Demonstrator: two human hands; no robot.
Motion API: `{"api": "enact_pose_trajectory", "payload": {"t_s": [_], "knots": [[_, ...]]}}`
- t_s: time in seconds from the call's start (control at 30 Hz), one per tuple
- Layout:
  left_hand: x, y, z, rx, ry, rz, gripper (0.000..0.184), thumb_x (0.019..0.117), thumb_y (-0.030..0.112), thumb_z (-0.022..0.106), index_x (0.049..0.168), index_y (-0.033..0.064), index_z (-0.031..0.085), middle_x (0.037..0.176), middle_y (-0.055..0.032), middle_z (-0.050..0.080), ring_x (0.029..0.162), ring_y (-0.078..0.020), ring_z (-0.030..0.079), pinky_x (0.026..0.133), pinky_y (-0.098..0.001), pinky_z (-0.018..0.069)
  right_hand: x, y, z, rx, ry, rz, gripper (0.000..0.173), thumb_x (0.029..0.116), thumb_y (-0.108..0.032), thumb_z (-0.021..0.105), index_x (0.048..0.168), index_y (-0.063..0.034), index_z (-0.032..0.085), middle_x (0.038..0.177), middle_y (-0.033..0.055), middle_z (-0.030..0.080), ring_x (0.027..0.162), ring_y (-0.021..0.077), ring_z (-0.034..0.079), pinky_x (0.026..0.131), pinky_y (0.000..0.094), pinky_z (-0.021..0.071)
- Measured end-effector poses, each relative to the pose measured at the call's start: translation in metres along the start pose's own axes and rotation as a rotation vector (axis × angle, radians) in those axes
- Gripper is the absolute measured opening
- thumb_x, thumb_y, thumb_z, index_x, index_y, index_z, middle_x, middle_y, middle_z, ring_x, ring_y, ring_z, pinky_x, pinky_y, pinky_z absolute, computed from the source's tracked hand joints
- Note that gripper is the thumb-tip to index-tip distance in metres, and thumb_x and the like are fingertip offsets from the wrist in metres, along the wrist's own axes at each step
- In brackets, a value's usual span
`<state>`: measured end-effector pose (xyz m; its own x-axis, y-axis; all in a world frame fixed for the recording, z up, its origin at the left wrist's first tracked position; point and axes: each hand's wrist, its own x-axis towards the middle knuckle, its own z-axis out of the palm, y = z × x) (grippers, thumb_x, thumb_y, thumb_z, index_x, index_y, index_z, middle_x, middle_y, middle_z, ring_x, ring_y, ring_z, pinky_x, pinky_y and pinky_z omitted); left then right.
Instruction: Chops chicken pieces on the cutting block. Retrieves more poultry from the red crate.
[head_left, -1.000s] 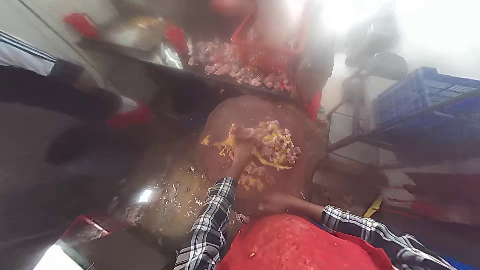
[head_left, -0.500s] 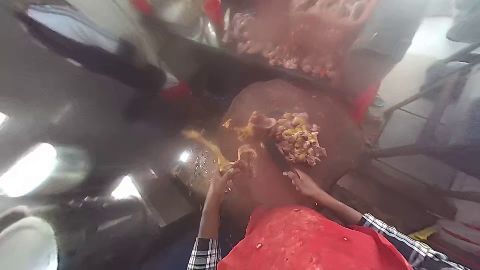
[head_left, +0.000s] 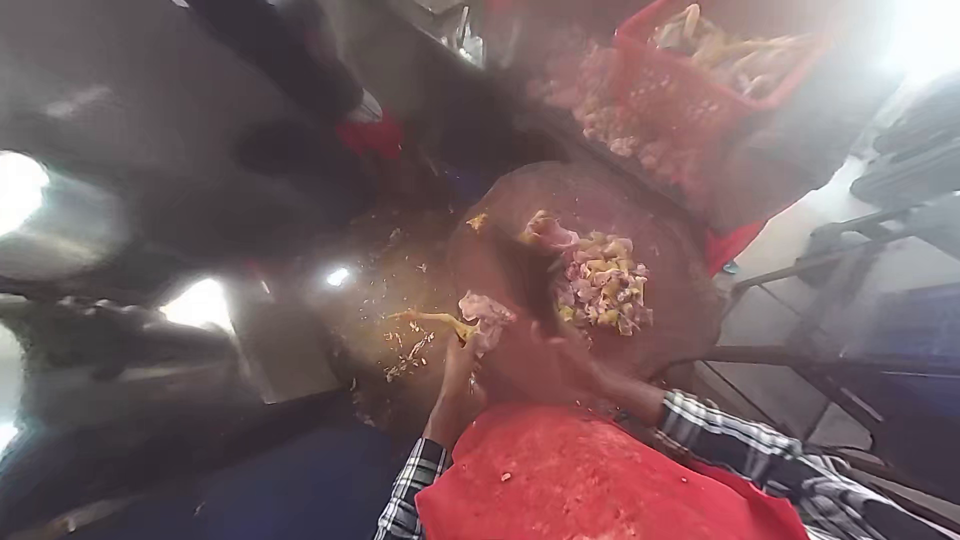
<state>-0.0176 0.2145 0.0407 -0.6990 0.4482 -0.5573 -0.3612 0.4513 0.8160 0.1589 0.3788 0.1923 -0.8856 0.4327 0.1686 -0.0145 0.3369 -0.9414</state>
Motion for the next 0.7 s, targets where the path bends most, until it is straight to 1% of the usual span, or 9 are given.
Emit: {"api": "enact_pose_trajectory", "payload": {"t_s": [0.03, 0.1, 0.13, 0.2, 0.27, 0.37, 0.53, 0.63, 0.7], "knots": [[0.001, -0.001, -0.001, 0.003, 0.009, 0.012, 0.047, 0.1015, 0.027, 0.063, 0.138, -0.0009, 0.051, 0.11, -0.0195, 0.068, 0.088, -0.027, 0.071, 0.076, -0.0465, 0.0615, -0.014, 0.023, 0.006, -0.121, -0.151, 0.244, 0.072, 0.106, -0.062, 0.032, 0.133, -0.0003, 0.059, 0.107, 0.0118, 0.069, 0.097, 0.0153, 0.067, 0.091, 0.0373, 0.0573], [0.0, -0.004, -0.005, 0.014, 0.04, 0.013, 0.052, 0.1003, 0.028, 0.064, 0.142, 0.0012, 0.049, 0.117, -0.0189, 0.067, 0.097, -0.0263, 0.07, 0.083, -0.0475, 0.0606, -0.03, 0.082, 0.019, -0.293, -0.361, 0.639, 0.067, 0.1058, -0.063, 0.028, 0.121, -0.0078, 0.061, 0.096, 0.0141, 0.066, 0.089, 0.0263, 0.066, 0.082, 0.0519, 0.0549], [-0.005, -0.005, -0.011, 0.024, 0.051, 0.005, 0.054, 0.1, 0.028, 0.065, 0.144, 0.0021, 0.048, 0.121, -0.0188, 0.066, 0.101, -0.0259, 0.069, 0.087, -0.0476, 0.0594, -0.036, 0.095, 0.023, -0.331, -0.414, 0.733, 0.069, 0.1048, -0.066, 0.025, 0.119, -0.0092, 0.062, 0.096, 0.0151, 0.066, 0.089, 0.0295, 0.067, 0.082, 0.0559, 0.0549], [-0.016, -0.01, -0.027, 0.014, 0.063, -0.016, 0.053, 0.1001, 0.027, 0.064, 0.143, 0.0019, 0.048, 0.117, -0.0188, 0.068, 0.096, -0.0253, 0.07, 0.082, -0.0466, 0.0606, -0.04, 0.091, 0.016, -0.35, -0.46, 0.787, 0.072, 0.1039, -0.068, 0.024, 0.123, -0.01, 0.062, 0.1, 0.0154, 0.068, 0.094, 0.0308, 0.068, 0.086, 0.0573, 0.0547], [-0.032, -0.013, -0.045, -0.001, 0.026, -0.042, 0.05, 0.0997, 0.028, 0.065, 0.141, 0.0036, 0.051, 0.112, -0.0164, 0.069, 0.091, -0.0235, 0.07, 0.078, -0.0445, 0.0609, -0.043, 0.078, 0.007, -0.332, -0.408, 0.75, 0.072, 0.1035, -0.069, 0.025, 0.125, -0.0115, 0.062, 0.097, 0.013, 0.067, 0.089, 0.0277, 0.068, 0.083, 0.0542, 0.056], [-0.059, -0.023, -0.063, -0.002, -0.114, -0.092, 0.048, 0.0993, 0.029, 0.064, 0.14, 0.0061, 0.054, 0.114, -0.0135, 0.071, 0.095, -0.0228, 0.072, 0.08, -0.0446, 0.063, -0.029, 0.039, -0.005, -0.313, -0.297, 0.66, 0.067, 0.1039, -0.068, 0.026, 0.124, -0.0147, 0.061, 0.087, 0.007, 0.063, 0.077, 0.0225, 0.065, 0.073, 0.0493, 0.0564], [-0.085, -0.027, -0.059, 0.037, -0.273, -0.12, 0.046, 0.0984, 0.029, 0.066, 0.138, 0.0077, 0.056, 0.113, -0.012, 0.072, 0.096, -0.0222, 0.073, 0.083, -0.0444, 0.0631, 0.007, -0.049, -0.017, -0.071, -0.116, 0.206, 0.075, 0.0994, -0.075, 0.027, 0.114, -0.0092, 0.059, 0.072, -0.0011, 0.05, 0.058, 0.0105, 0.05, 0.053, 0.0317, 0.0481], [-0.087, -0.028, -0.049, 0.008, -0.274, -0.121, 0.044, 0.0996, 0.026, 0.065, 0.137, 0.0052, 0.055, 0.108, -0.014, 0.072, 0.089, -0.0232, 0.073, 0.077, -0.0439, 0.0629, 0.009, -0.043, -0.007, -0.037, -0.058, -0.025, 0.075, 0.1009, -0.073, 0.028, 0.112, -0.0058, 0.059, 0.077, -0.0017, 0.054, 0.064, 0.0036, 0.052, 0.058, 0.0246, 0.0493], [-0.087, -0.028, -0.046, 0.01, -0.243, -0.114, 0.042, 0.0996, 0.027, 0.064, 0.135, 0.0059, 0.056, 0.105, -0.0134, 0.072, 0.084, -0.0224, 0.071, 0.072, -0.0426, 0.0615, -0.009, 0.005, -0.001, -0.221, -0.143, 0.096, 0.073, 0.105, -0.066, 0.027, 0.119, -0.0025, 0.061, 0.088, 0.0058, 0.063, 0.077, 0.0103, 0.062, 0.072, 0.0319, 0.0572]]}}
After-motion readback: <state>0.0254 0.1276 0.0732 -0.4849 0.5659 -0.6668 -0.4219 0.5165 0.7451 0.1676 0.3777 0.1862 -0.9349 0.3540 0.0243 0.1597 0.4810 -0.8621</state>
